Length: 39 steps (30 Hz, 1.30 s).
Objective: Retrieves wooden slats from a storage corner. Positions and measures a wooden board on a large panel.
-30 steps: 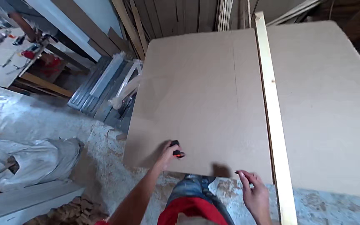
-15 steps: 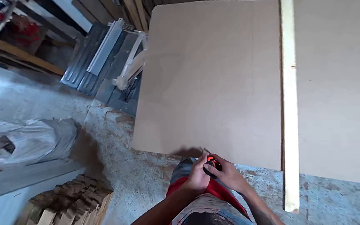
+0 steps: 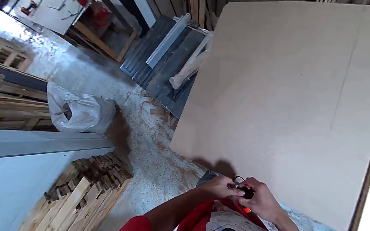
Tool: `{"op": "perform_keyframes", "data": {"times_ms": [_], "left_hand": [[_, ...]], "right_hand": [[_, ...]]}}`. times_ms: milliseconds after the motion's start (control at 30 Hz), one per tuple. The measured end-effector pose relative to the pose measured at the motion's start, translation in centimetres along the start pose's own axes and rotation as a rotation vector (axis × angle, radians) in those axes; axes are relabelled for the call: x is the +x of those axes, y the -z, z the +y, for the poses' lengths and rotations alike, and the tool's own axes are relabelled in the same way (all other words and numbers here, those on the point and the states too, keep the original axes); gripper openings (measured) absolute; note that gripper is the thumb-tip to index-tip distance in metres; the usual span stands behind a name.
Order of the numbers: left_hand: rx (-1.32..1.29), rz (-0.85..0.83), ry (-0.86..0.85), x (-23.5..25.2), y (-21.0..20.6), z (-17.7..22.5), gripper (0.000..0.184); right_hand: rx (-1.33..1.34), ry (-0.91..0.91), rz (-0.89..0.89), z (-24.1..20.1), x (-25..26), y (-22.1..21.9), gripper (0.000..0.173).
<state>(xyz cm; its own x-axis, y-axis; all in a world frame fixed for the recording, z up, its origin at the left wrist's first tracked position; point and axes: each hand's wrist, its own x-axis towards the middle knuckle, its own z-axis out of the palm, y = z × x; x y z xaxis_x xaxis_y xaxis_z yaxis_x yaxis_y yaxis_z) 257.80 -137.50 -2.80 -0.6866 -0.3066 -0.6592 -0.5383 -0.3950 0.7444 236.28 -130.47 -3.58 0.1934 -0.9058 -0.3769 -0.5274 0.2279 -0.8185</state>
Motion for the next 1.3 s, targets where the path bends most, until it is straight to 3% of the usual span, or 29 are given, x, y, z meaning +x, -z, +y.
{"op": "perform_keyframes", "data": {"times_ms": [100,233,333,467,567,667,800,933,1033,1133,1300], "left_hand": [[0.045,-0.189,-0.023,-2.2,1.2,-1.1,0.047],[-0.070,-0.224,0.184,-4.2,1.8,-2.5,0.049],[-0.225,-0.239,0.183,-4.6,3.0,-2.5,0.039],[0.009,-0.286,0.076,-4.0,3.5,-2.1,0.047],[-0.097,-0.079,0.088,-3.1,2.9,-3.0,0.046],[-0.295,0.172,0.113,-3.6,5.7,-3.3,0.036],[-0.109,0.725,0.150,-5.2,17.1,-3.9,0.024],[0.114,1.167,0.322,-5.0,27.2,-10.3,0.021],[0.088,1.178,0.289,-3.5,28.8,-11.2,0.023],[0.218,1.053,0.205,-0.8,26.9,-10.0,0.024],[0.392,1.137,0.355,0.5,24.4,-7.4,0.046]], "right_hand": [[0.156,-0.028,-0.174,-0.3,-0.7,-1.9,0.036],[0.209,-0.102,-0.450,1.3,-1.1,-3.9,0.044],[0.140,-0.147,-0.499,1.0,0.2,-3.2,0.044],[0.174,-0.039,-0.504,-0.2,2.1,-2.4,0.033],[0.209,-0.045,-0.437,-0.2,2.9,-2.2,0.026],[0.157,-0.208,-0.345,1.1,3.4,-0.8,0.031],[-0.052,-0.350,-0.102,8.6,4.1,5.6,0.034],[-0.179,-0.468,0.014,15.0,1.6,12.7,0.025],[-0.256,-0.524,0.047,16.0,0.4,15.3,0.023],[-0.311,-0.649,0.135,16.5,-1.1,17.1,0.040],[-0.337,-0.746,0.196,20.7,-3.0,19.9,0.047]]}}
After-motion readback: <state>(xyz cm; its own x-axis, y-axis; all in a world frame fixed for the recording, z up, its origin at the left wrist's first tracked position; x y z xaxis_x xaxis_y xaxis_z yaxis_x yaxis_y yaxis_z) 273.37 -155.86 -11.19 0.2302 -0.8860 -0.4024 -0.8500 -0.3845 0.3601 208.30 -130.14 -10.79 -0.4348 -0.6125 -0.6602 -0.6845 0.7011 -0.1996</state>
